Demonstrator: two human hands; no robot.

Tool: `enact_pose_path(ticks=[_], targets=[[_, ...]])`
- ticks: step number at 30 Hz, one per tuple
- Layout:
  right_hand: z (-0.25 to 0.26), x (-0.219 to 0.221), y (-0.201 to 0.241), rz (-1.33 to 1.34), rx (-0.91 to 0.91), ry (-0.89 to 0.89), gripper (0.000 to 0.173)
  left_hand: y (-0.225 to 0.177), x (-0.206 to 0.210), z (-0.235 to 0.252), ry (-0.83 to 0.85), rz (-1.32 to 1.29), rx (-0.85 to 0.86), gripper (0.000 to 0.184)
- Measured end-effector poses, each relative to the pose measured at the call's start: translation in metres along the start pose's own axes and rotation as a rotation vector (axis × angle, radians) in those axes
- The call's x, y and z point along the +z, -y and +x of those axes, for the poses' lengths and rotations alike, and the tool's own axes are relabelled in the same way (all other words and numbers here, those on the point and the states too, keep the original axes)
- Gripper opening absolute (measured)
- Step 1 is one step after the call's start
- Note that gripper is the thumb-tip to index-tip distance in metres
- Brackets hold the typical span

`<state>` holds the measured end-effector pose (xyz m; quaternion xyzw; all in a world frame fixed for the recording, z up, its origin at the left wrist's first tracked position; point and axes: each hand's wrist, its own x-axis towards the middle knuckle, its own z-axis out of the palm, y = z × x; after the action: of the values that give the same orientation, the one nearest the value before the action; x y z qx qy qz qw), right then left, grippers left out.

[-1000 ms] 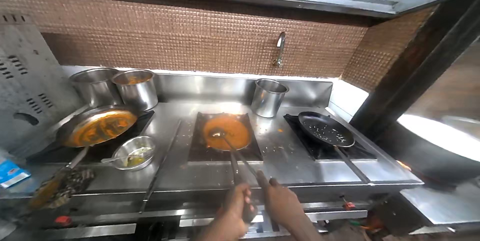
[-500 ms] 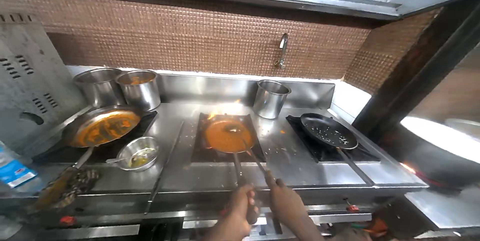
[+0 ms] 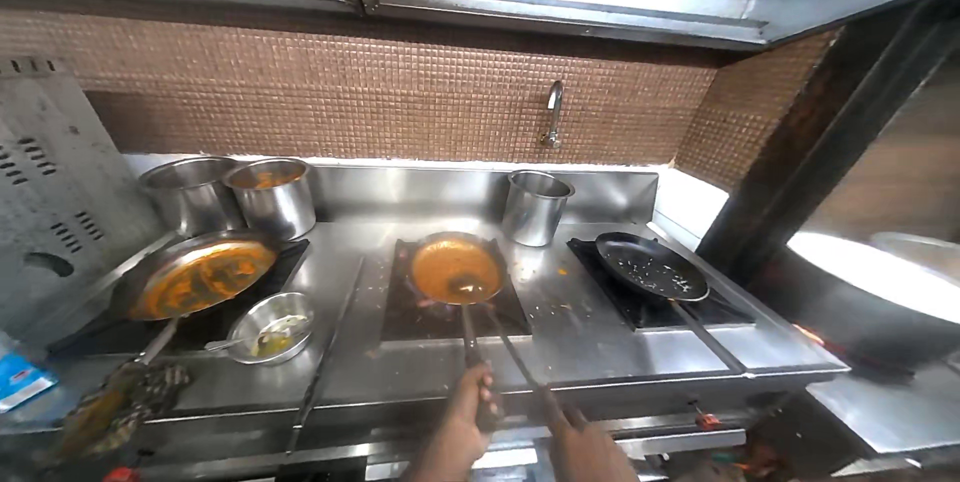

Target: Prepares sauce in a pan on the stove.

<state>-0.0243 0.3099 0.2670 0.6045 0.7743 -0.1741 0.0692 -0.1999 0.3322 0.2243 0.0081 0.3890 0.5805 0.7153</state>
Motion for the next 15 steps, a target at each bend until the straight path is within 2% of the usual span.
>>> enact_pose_path(ticks=[3, 6, 8, 11, 13, 15], targets=[[0.022, -0.013, 0.009, -0.049, -0.052, -0.012, 0.069, 0.011, 0.013, -0.024, -0.024, 0.001, -0.022, 0.020], [0.060, -0.013, 0.010, -0.051, -0.005, -0.023, 0.070, 0.027, 0.023, -0.049, -0.063, 0.050, -0.032, 0.020], [0.049, -0.006, 0.009, -0.034, 0.041, -0.015, 0.073, 0.021, 0.017, -0.031, -0.048, 0.055, -0.009, 0.018], [0.004, -0.002, 0.006, -0.006, 0.034, 0.013, 0.074, 0.005, 0.007, 0.010, -0.006, -0.002, 0.018, 0.015], [0.003, -0.008, 0.006, -0.014, -0.015, 0.003, 0.070, 0.003, 0.013, 0.002, -0.025, -0.022, 0.007, 0.016], [0.033, -0.013, 0.008, -0.028, -0.023, -0.013, 0.070, 0.014, 0.020, -0.026, -0.062, 0.022, -0.029, 0.019]])
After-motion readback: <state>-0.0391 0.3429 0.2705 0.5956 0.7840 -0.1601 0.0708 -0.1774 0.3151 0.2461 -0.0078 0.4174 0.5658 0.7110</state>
